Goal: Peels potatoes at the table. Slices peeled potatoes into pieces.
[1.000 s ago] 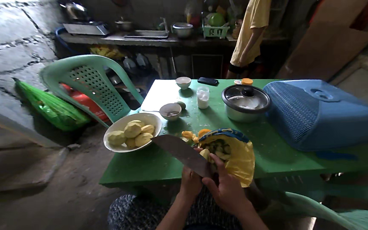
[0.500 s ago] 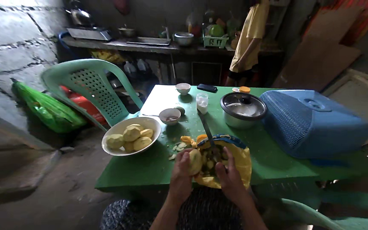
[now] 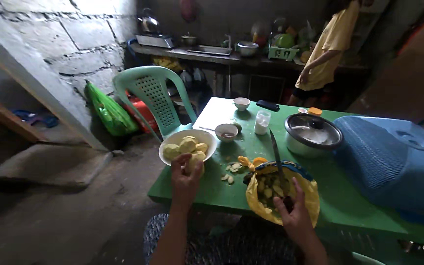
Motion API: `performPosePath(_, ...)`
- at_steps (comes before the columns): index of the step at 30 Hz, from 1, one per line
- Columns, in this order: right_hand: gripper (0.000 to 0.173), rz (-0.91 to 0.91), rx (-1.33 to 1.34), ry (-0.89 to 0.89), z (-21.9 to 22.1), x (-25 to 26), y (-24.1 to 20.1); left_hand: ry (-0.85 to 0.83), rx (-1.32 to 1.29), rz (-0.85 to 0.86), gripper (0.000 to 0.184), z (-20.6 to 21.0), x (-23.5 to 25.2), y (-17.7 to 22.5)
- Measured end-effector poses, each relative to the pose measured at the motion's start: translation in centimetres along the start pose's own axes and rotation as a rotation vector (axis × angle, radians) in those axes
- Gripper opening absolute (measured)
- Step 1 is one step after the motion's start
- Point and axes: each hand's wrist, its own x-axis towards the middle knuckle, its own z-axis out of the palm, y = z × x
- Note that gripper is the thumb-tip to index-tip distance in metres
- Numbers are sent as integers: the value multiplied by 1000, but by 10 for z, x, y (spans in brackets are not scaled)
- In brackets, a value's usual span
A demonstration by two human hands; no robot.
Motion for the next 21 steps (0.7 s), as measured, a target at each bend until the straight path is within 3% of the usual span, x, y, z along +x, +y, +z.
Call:
performPosePath(7,87,-10,-23,-43,0,-3,-1,-231,538,201,45,15,73,-16)
performPosePath(10,86,-7,-16,-28,-2,-4,-1,-339,657,172,44,26,89,-28)
performPosePath(17,82,-49,-22,38,-11,-3,2,-373,743,314,37,39,81,-51)
performPosePath(21,82,-48,-4,54,-10,-4,4,-355,741,324,45,37,72,-55)
